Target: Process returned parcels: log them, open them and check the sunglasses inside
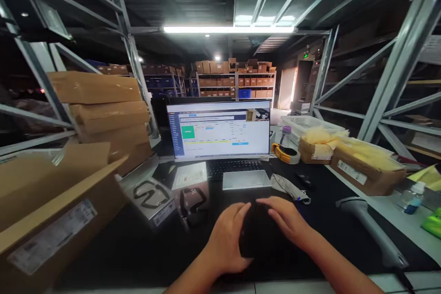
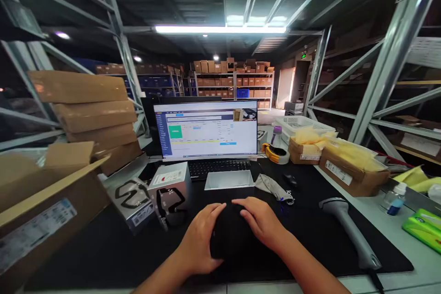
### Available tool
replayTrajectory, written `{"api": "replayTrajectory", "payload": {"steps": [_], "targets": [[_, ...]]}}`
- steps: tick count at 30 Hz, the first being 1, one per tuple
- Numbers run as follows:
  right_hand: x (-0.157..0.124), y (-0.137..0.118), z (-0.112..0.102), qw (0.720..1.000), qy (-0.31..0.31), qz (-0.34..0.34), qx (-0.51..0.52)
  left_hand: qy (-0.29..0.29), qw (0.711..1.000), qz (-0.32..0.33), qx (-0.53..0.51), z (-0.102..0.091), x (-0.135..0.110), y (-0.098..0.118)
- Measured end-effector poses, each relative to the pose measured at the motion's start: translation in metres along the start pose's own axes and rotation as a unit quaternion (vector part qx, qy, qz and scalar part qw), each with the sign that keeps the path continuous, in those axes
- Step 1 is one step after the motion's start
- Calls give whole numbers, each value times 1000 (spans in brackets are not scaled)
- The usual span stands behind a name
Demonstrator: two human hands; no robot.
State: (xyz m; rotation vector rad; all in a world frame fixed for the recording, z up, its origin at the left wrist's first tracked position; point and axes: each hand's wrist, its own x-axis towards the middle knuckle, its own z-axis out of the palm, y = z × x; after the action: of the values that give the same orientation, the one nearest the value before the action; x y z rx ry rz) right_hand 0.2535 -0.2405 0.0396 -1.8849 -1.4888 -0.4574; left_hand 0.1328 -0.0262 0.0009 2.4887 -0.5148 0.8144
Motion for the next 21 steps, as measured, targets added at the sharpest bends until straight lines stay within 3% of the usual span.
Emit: {"api": "replayTrajectory", "payload": {"steps": [6,11,15,21], "targets": [[3,-5,-4,973,66,12,-223,-25,992,-121,16,-2,2,12],[-1,-34,-23,992,-30,5,-120,6,988,-153,33,-9,6,8],[-5,-53,-24,994,-93,-45,-29,31,987,-156,7,-16,7,2],[-7,-63,-3,981,-103,-92,-133,44,971,-223,-78,-15,17,-6]]}}
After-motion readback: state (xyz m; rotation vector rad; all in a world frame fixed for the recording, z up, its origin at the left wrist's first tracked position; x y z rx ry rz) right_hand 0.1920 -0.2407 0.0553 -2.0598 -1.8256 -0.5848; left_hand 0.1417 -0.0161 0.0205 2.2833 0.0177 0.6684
